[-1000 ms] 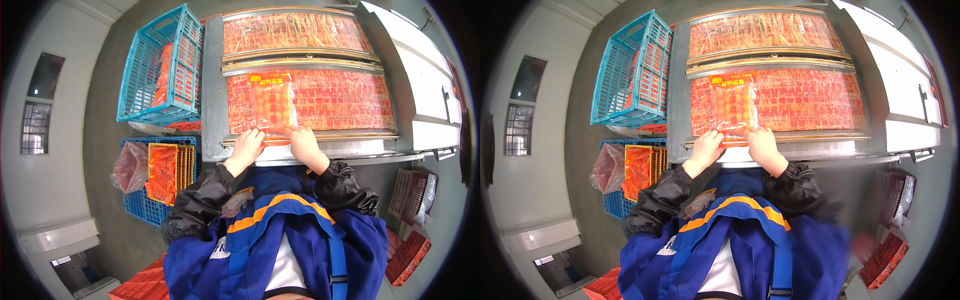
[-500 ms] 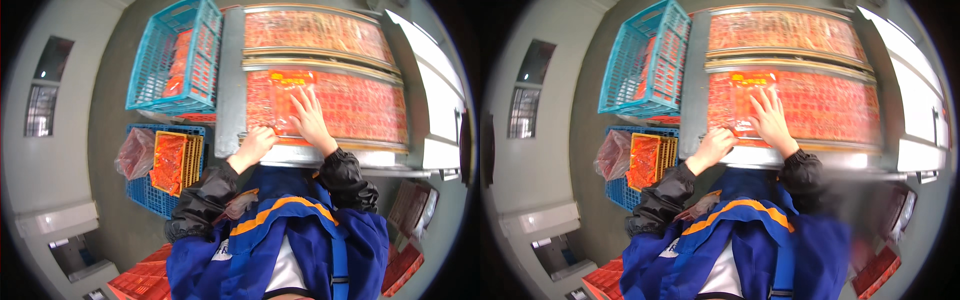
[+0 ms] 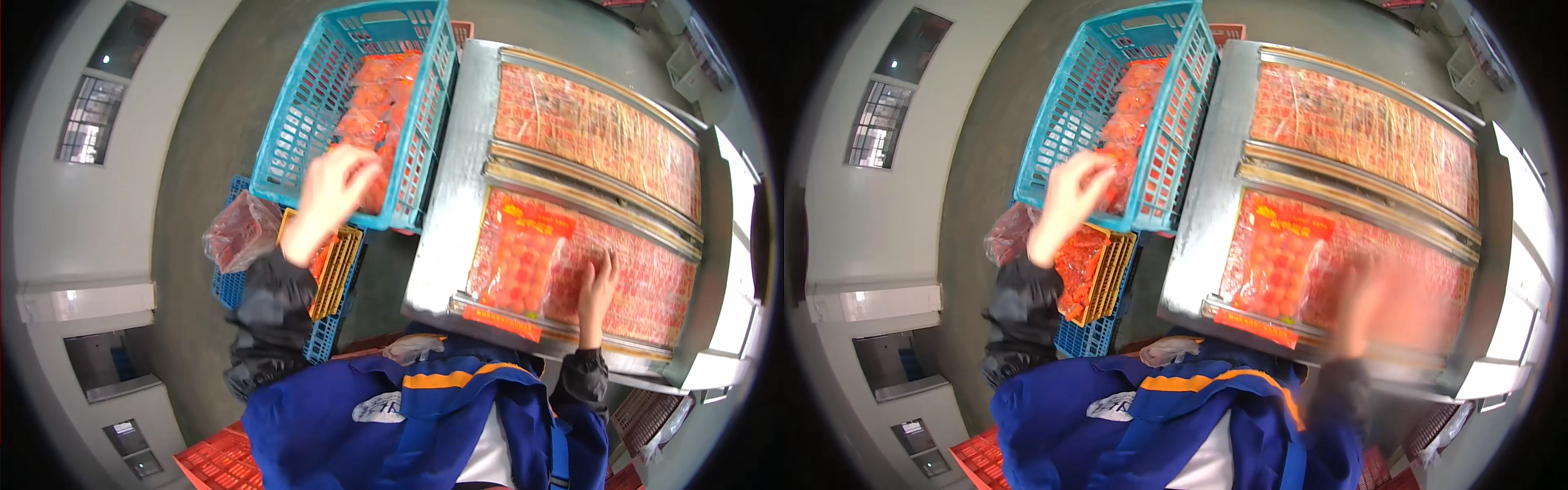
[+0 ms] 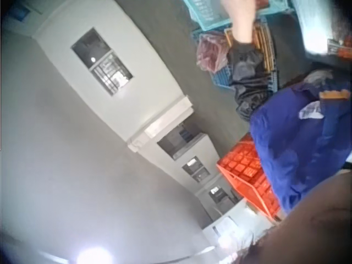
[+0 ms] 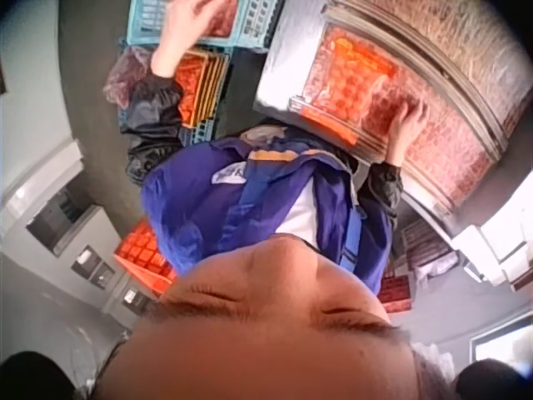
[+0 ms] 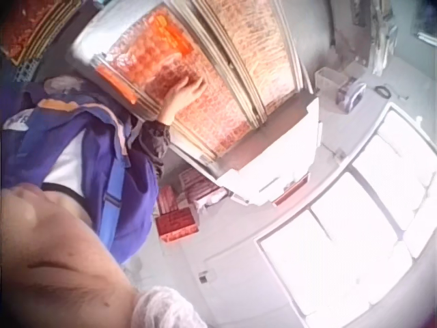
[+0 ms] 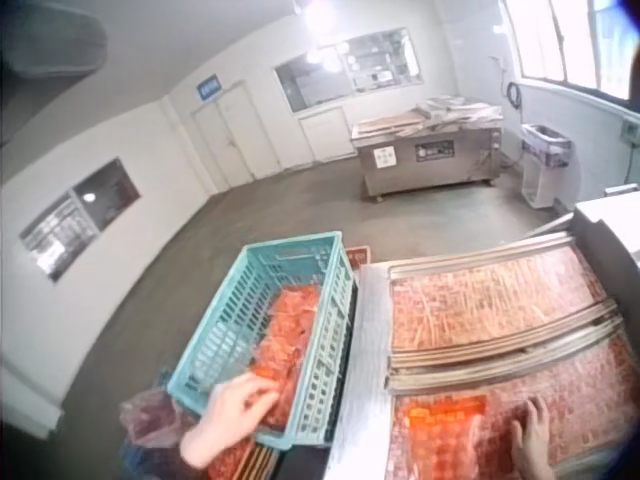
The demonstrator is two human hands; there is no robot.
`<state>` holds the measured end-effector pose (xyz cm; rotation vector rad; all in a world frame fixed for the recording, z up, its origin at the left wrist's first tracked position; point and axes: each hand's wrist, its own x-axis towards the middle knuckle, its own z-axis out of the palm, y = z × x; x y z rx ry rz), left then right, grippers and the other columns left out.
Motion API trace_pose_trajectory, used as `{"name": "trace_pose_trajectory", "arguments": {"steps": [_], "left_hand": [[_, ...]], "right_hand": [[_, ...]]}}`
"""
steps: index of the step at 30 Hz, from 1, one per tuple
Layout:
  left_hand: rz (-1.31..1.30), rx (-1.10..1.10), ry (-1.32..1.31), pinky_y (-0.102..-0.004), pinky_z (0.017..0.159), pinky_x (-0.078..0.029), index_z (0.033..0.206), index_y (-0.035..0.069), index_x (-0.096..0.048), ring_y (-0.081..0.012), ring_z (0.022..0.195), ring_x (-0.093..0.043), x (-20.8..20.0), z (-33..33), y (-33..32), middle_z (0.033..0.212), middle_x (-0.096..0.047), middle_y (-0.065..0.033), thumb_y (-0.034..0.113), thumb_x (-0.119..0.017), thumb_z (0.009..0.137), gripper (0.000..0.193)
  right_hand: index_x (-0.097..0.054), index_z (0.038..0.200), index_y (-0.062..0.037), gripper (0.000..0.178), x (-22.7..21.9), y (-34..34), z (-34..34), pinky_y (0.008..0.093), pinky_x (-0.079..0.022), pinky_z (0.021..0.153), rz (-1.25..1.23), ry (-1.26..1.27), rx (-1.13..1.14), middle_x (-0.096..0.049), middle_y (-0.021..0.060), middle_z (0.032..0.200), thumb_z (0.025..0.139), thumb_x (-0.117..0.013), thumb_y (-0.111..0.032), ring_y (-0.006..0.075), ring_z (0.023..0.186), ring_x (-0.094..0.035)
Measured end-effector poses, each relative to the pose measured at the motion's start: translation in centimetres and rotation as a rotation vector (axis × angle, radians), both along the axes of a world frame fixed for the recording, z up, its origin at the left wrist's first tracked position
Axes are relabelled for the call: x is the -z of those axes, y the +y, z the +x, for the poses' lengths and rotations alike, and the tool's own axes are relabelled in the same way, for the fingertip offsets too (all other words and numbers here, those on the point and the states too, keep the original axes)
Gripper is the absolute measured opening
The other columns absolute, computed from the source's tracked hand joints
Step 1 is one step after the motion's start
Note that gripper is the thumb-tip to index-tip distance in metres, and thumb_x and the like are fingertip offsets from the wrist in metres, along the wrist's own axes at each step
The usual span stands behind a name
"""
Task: The person repeatedly picks up pre-sealed plastic bags of red fruit from a blue crate and places them onto a stainless steel sealing machine. They press down on the bags to seal them, then transfer the sealed bags into a red crate. The process is repeated multiple times throughout the clip.
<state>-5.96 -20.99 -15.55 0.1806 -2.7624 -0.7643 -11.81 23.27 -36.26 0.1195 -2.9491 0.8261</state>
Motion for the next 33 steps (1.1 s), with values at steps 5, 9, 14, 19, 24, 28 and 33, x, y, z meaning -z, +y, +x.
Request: {"name": "trace_pose_trajectory", "arguments": {"steps": [5,9,14,19,24,28,33], "left_hand": [[-0.465,-0.177,-1.324,-0.0397,0.089,-0.046,0.111,0.005,-0.063,-0.0319,0.106,-0.058,11.2,-6.1,-13.8,0.111,-0.063,-0.0167,0.071,-0.065,0.063,0.082],[-0.403,0.072,-1.409,-0.0356,0.083,-0.047,0.109,0.008,-0.061,-0.0262,0.103,-0.059,17.2,-4.3,-17.1,0.118,-0.058,-0.0115,0.071,-0.062,0.063,0.078],[-0.257,-0.453,-1.203,-0.0376,0.077,-0.051,0.112,-0.005,-0.054,-0.0285,0.104,-0.059,21.2,-0.7,-18.4,0.112,-0.057,-0.023,0.045,-0.067,0.071,0.066],[0.038,-0.502,-0.969,-0.0378,0.07,-0.054,0.12,-0.009,-0.048,-0.0314,0.091,-0.064,15.1,-4.9,-19.0,0.097,-0.063,-0.0211,0.017,-0.053,0.08,0.048],[1.008,-0.421,-0.118,-0.0347,0.076,-0.054,0.127,-0.001,-0.045,-0.0233,0.093,-0.063,5.7,-4.1,-17.5,0.109,-0.061,-0.0124,-0.005,-0.046,0.07,0.057],[1.27,-0.121,-0.007,-0.0346,0.08,-0.052,0.128,-0.004,-0.042,-0.0243,0.102,-0.059,-1.4,-3.5,-8.6,0.119,-0.056,-0.0164,-0.002,-0.049,0.069,0.059],[1.55,0.183,-0.145,-0.0334,0.088,-0.048,0.124,-0.001,-0.048,-0.0221,0.105,-0.058,1.6,-2.7,10.6,0.119,-0.057,-0.011,-0.008,-0.054,0.068,0.058]], "right_hand": [[-0.041,0.133,-0.0057,0.043,1.5,1.5,-0.7,0.0414,-0.029,0.105,-0.06,-0.097,-0.013,-0.036,0.0153,0.14,0.091,-0.048,-0.012,0.034,0.128,-0.034],[-0.041,0.133,-0.0048,0.043,1.3,1.6,-0.4,0.0424,-0.027,0.106,0.011,-0.133,0.029,-0.036,0.0147,0.141,0.09,-0.048,-0.011,0.0333,0.129,-0.033],[-0.041,0.132,-0.0043,0.044,0.4,1.0,-0.6,0.0423,-0.028,0.105,0.016,-0.117,0.006,-0.037,0.0145,0.14,0.09,-0.048,-0.012,0.0332,0.128,-0.034],[-0.044,0.131,-0.0065,0.042,0.9,1.1,-0.1,0.0425,-0.03,0.103,-0.032,-0.085,0.019,-0.039,0.0142,0.139,0.09,-0.049,-0.012,0.0332,0.126,-0.037],[-0.047,0.128,-0.007,0.039,2.1,1.8,-1.0,0.0415,-0.032,0.102,-0.192,-0.005,0.003,-0.039,0.014,0.138,0.089,-0.053,-0.012,0.0322,0.126,-0.038],[-0.05,0.125,-0.0072,0.039,-5.5,-1.7,-1.4,0.0362,-0.038,0.098,-0.282,0.151,-0.16,-0.039,0.0115,0.137,0.086,-0.054,-0.004,0.0263,0.126,-0.04],[-0.05,0.124,-0.0042,0.051,-14.7,-4.4,0.2,0.0294,-0.048,0.08,-0.777,0.023,-0.386,-0.047,0.0112,0.119,0.075,-0.064,0.002,0.0198,0.104,-0.051]]}}
